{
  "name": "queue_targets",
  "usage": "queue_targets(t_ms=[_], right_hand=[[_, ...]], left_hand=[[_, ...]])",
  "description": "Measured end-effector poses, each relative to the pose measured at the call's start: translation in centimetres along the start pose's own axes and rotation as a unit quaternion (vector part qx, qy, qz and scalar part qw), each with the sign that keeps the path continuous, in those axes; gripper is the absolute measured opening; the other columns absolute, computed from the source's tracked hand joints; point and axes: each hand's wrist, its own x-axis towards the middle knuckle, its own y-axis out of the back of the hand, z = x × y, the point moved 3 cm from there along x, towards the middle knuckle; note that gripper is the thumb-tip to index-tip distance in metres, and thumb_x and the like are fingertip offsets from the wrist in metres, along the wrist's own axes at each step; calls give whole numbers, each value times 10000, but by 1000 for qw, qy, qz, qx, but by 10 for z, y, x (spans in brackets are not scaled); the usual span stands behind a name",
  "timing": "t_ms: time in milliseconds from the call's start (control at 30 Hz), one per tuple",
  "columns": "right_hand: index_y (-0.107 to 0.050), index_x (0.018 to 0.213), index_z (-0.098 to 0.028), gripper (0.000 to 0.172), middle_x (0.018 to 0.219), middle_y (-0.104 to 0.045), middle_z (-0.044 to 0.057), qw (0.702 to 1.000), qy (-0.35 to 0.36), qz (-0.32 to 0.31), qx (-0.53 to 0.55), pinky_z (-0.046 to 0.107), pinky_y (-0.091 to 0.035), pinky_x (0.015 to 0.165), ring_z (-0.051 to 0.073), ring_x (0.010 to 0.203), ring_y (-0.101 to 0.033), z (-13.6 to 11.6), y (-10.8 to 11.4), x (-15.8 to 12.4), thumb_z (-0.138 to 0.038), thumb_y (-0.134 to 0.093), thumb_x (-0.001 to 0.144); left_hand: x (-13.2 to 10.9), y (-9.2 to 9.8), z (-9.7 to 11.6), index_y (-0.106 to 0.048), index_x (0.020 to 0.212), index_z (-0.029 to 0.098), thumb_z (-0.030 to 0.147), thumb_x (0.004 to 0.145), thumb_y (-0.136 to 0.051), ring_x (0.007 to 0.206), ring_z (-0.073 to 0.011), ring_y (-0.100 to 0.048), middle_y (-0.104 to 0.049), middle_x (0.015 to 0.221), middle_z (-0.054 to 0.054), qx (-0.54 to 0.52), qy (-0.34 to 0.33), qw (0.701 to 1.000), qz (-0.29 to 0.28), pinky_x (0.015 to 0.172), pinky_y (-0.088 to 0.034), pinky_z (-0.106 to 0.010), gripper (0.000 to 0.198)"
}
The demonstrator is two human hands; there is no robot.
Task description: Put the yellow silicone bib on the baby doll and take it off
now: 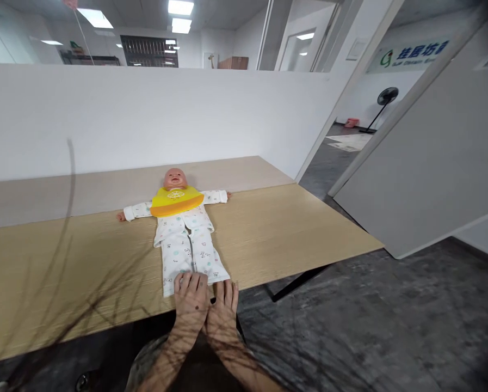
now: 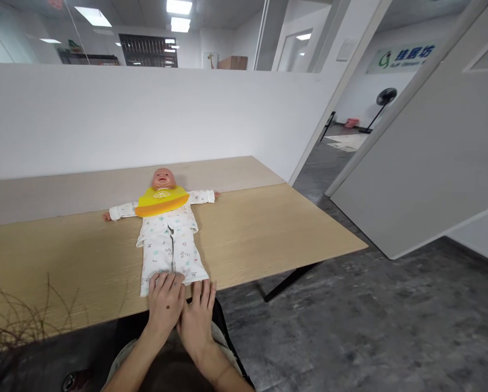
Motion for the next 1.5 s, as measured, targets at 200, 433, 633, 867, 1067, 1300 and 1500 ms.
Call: queue_targets(t_ms=[200,433,633,867,1067,1300,1500], right_hand=[[-631,1422,-226,683,1462,-571,234,1000,21,8,-7,764,-386,1148,521,1382,-509,-1,2,-1,-308,-668,745],[-601,1393,-274,585,1474,-526,197,996,38,58,58,729,-473,1086,455,1375,-529,7,10,-2,-286,-547,811],[-685,1070,-348,328,1099,-642,69,960,-15,101,261,530,-601,861,303,992,-690,25,31,8,-184,-504,852],[-643,950,-210,162,868,-668,77,907,-122,12,404,370,-560,753,226,804,-662,74,37,91,-326,-531,950],[-506,1293,-131,379,829,-643,7,752,-273,-164,577,207,-421,619,90,648,-581,75,10,233,-263,-576,944],[-359,1514,-104,616,754,-595,-55,709,-336,-211,583,155,-324,538,42,516,-518,51,-45,322,-325,-592,989],[-630,1229,-159,294,589,-505,-75,730,-336,-181,566,164,-350,451,76,449,-441,59,-57,348,-171,-609,936]], left_hand=[[-1,-3,1,-719,862,238,58,860,-607,817,-260,-696,-742,818,-49,-45,35,998,-12,851,-566,-477,212],[0,10,1,-645,783,248,129,858,-581,771,-260,-662,-696,769,-44,-104,35,994,-19,813,-568,-492,154],[15,29,-12,-578,707,235,116,891,-561,680,-195,-578,-597,655,-7,-172,-2,985,29,676,-510,-372,220],[52,4,-120,-629,719,192,250,854,-619,698,-166,-560,-607,689,6,-288,346,893,22,708,-476,-342,148],[110,-44,-212,-489,848,195,177,944,-403,638,-131,-529,-507,642,23,-344,522,780,22,661,-516,-324,131],[140,-72,-227,-555,1112,155,168,943,-460,525,-79,-515,-538,676,48,-412,590,694,12,550,-426,-206,194],[151,-62,-217,-629,1230,131,123,847,-568,523,-59,-491,-572,712,48,-463,573,674,54,587,-421,-183,387]])
